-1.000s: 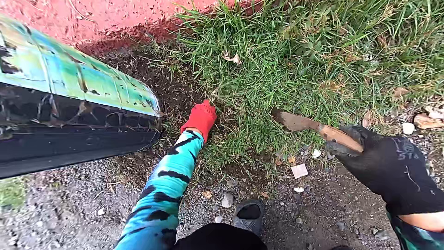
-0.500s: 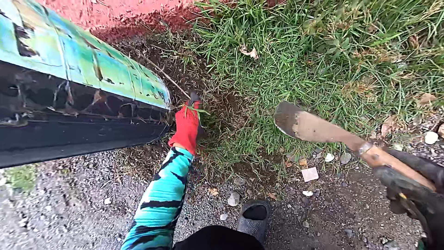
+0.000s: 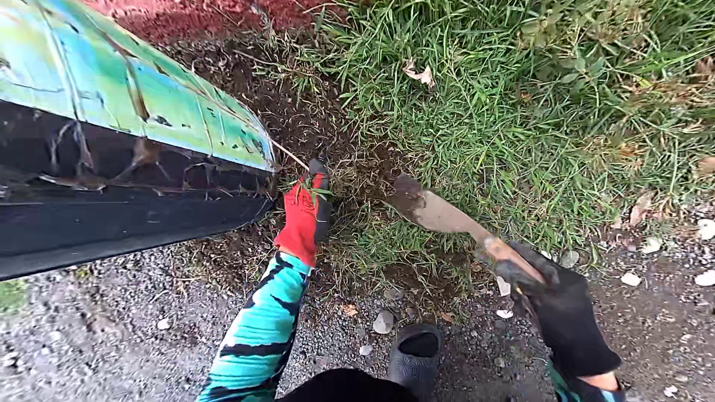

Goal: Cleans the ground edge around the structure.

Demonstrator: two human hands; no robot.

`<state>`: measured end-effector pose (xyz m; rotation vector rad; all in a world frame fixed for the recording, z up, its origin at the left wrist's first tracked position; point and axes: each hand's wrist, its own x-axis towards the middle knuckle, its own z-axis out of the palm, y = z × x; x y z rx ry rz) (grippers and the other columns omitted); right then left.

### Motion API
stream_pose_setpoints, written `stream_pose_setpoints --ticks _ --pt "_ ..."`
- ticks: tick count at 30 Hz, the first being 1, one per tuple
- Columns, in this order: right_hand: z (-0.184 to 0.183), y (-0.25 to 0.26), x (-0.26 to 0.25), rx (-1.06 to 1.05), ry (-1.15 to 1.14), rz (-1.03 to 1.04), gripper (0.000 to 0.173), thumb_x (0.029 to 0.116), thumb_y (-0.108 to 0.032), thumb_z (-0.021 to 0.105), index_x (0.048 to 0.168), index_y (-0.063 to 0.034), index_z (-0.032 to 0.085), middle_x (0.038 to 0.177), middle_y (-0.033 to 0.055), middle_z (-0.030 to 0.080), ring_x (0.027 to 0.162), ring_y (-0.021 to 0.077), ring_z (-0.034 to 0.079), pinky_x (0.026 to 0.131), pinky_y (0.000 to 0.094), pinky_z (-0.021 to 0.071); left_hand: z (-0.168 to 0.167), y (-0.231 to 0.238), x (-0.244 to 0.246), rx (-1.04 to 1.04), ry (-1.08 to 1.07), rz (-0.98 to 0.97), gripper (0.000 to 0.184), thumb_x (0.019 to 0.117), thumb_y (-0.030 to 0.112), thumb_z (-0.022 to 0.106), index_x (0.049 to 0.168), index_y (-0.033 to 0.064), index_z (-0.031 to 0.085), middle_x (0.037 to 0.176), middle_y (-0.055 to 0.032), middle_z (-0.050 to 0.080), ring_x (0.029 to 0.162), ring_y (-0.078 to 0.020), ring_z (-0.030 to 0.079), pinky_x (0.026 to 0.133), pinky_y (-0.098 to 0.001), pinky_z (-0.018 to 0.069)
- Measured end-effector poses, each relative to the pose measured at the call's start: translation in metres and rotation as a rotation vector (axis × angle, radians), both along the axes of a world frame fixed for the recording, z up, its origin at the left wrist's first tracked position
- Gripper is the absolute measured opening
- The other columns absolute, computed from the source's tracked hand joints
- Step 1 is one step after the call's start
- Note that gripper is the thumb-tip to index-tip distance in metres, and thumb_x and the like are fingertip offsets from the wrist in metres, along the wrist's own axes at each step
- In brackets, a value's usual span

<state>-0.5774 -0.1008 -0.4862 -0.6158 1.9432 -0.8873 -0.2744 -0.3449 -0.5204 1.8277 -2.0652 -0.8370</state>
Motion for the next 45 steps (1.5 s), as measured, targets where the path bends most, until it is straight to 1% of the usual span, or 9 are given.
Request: stream_pose_setpoints --ticks 6,13,15,18,23,28,30,36,45 --pt "-0.047 -0.097 0.046 0.093 0.125 0.182 0.050 0.0925 -0.045 0.072 0.135 -0.0200 0.068 0.106 0.0134 0.075 0.095 0.0297 0.072 0.087 0.0568 0.0559 -0.007 0.003 -0.021 0.040 -0.034 -0.032 0.036 0.1088 0.023 0.048 0.139 0.0038 0.056 0.124 -0.0257 0.064 0.109 -0.0420 0.065 0.088 -0.0652 0.0521" --pt "0.003 -0.012 0.021 -0.057 -0.007 -0.129 0.049 0.0906 -0.033 0.074 0.132 -0.0059 0.067 0.095 0.0051 0.073 0.066 0.0101 0.066 0.057 0.0318 0.0596 -0.003 0.001 0.005 0.048 0.055 0.077 0.040 0.1083 0.032 0.045 0.138 0.0081 0.056 0.116 -0.0235 0.065 0.099 -0.0399 0.066 0.079 -0.0646 0.0532" --pt "-0.009 -0.039 0.041 -0.026 0.032 -0.064 0.047 0.0945 -0.032 0.072 0.132 -0.0033 0.066 0.097 0.0119 0.072 0.073 0.0185 0.069 0.067 0.0411 0.0613 0.000 0.006 0.009 0.120 0.267 0.204 0.043 0.1092 0.047 0.041 0.139 0.0192 0.055 0.106 -0.0085 0.066 0.082 -0.0203 0.063 0.065 -0.0446 0.0544" --pt "-0.037 -0.100 0.062 0.085 0.131 0.131 0.046 0.0974 -0.050 0.064 0.127 -0.0145 0.068 0.093 0.0144 0.072 0.082 0.0306 0.070 0.076 0.0572 0.0568 -0.003 0.013 0.007 0.139 0.280 0.194 0.044 0.1107 0.044 0.036 0.141 0.0181 0.054 0.104 -0.0084 0.064 0.077 -0.0192 0.060 0.062 -0.0432 0.0535" --pt "0.016 -0.095 0.018 0.033 0.238 0.288 0.047 0.0991 -0.050 0.063 0.139 -0.0258 0.062 0.096 0.0139 0.072 0.075 0.0313 0.069 0.066 0.0585 0.0557 0.015 0.006 -0.036 -0.049 -0.123 -0.028 0.053 0.1109 0.040 0.041 0.144 0.0008 0.051 0.137 -0.0298 0.059 0.125 -0.0473 0.059 0.102 -0.0677 0.0460" --pt "0.101 -0.041 -0.064 -0.078 0.678 0.425 0.056 0.0933 -0.060 0.061 0.139 -0.0270 0.063 0.102 0.0114 0.073 0.077 0.0299 0.069 0.064 0.0605 0.0538 -0.018 -0.026 -0.090 -0.102 -0.527 -0.276 0.076 0.0985 0.075 0.038 0.164 0.0374 0.025 0.171 -0.0225 0.015 0.154 -0.0516 0.018 0.111 -0.0809 0.0251" --pt "0.104 -0.023 -0.098 -0.012 0.784 0.483 0.065 0.0909 -0.070 0.055 0.143 -0.0322 0.058 0.114 0.0114 0.072 0.089 0.0327 0.071 0.072 0.0652 0.0545 -0.039 -0.047 -0.099 -0.115 -0.577 -0.327 0.068 0.1028 0.054 0.048 0.164 0.0347 0.025 0.169 -0.0247 0.018 0.151 -0.0555 0.023 0.107 -0.0832 0.0259" --pt "0.108 -0.047 -0.088 0.216 0.940 0.593 0.047 0.0922 -0.058 0.059 0.119 -0.0212 0.070 0.081 0.0166 0.068 0.073 0.0420 0.067 0.055 0.0653 0.0470 -0.025 -0.102 -0.117 0.068 -0.549 -0.138 0.058 0.1094 0.042 0.038 0.142 -0.0046 0.049 0.134 -0.0349 0.058 0.124 -0.0527 0.059 0.095 -0.0726 0.0478" --pt "0.116 -0.046 -0.089 0.225 0.912 0.598 0.038 0.0936 -0.052 0.067 0.113 -0.0187 0.072 0.084 0.0183 0.069 0.079 0.0440 0.068 0.059 0.0662 0.0476 0.003 0.014 -0.063 0.168 -0.466 -0.240 0.052 0.1112 0.043 0.036 0.133 -0.0004 0.054 0.110 -0.0325 0.066 0.105 -0.0537 0.066 0.085 -0.0718 0.0513"
